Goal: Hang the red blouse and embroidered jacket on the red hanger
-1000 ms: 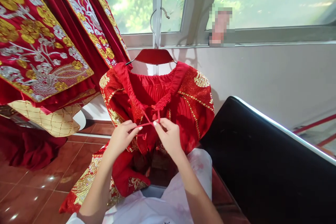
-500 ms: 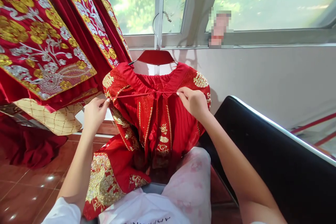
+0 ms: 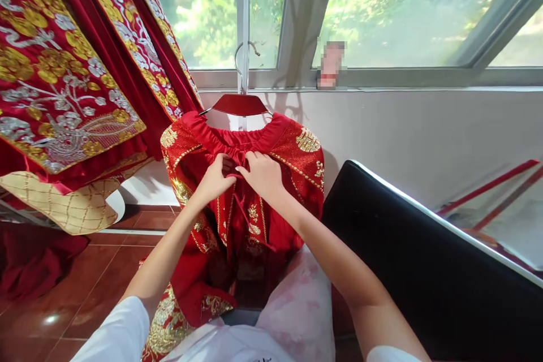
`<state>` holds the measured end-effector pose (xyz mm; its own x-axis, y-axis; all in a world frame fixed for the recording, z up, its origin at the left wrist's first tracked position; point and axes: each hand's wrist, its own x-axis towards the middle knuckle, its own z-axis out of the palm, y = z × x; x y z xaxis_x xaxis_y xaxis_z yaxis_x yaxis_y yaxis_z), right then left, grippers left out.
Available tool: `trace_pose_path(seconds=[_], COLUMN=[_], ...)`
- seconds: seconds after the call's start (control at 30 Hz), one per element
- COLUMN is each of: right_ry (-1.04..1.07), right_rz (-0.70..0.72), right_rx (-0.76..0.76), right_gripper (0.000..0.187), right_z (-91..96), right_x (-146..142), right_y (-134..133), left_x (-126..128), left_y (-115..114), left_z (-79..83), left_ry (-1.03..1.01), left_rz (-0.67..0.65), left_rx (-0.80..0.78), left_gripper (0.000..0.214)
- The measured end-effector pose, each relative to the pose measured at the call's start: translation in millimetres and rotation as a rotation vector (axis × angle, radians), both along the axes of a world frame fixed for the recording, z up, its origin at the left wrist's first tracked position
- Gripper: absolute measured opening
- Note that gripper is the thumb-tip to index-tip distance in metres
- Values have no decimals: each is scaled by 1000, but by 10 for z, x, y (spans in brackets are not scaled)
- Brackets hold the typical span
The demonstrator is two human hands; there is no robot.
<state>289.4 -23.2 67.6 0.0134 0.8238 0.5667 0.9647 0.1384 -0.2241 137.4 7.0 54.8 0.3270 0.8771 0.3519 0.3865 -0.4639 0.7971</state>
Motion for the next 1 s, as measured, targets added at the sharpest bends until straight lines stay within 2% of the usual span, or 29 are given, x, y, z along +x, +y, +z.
trace_pose_path(seconds=[0.07, 0.13, 0.17, 0.23, 0.33, 0.4, 0.53, 0.63, 0.73, 0.83, 1.0], right_ry=[27, 153, 237, 410, 606, 692, 909, 1093, 1178, 1197, 1177], right_rz=[27, 78, 108, 162, 230, 262, 327, 368, 383, 355, 323], right_rx=[-29, -73, -89, -108, -122, -115, -105, -143, -158, -138, -124], right_gripper=[16, 10, 10, 14, 10, 5, 3, 5, 7, 7, 8], right_z=[-16, -28, -29, -20, -5, -16, -68, -76, -49, -18, 14], right_x=[-24, -37, -43, -59, -88, -91, -31, 32, 52, 24, -19], right_y=[45, 97, 121, 154, 168, 169, 179, 174, 148, 124, 106], left_x=[-57, -99, -101, -61, 65, 142, 209, 211, 214, 227, 241], left_y=[44, 51, 48, 53, 128, 206, 297, 268, 214, 188, 205], left_z=[42, 85, 100, 105, 33, -50, -186, -209, -197, -192, -217], left_ry=[-269, -490, -560, -613, -546, -520, -533, -544, -548, -535, -441], left_rz=[-215, -349, -355, -262, -82, -45, -89, -175, -221, -186, -109], left_rx=[-268, -501, -578, -638, -526, -391, -215, -200, -223, -210, -87], left_gripper=[54, 56, 54, 45, 26, 17, 19, 18, 16, 14, 11])
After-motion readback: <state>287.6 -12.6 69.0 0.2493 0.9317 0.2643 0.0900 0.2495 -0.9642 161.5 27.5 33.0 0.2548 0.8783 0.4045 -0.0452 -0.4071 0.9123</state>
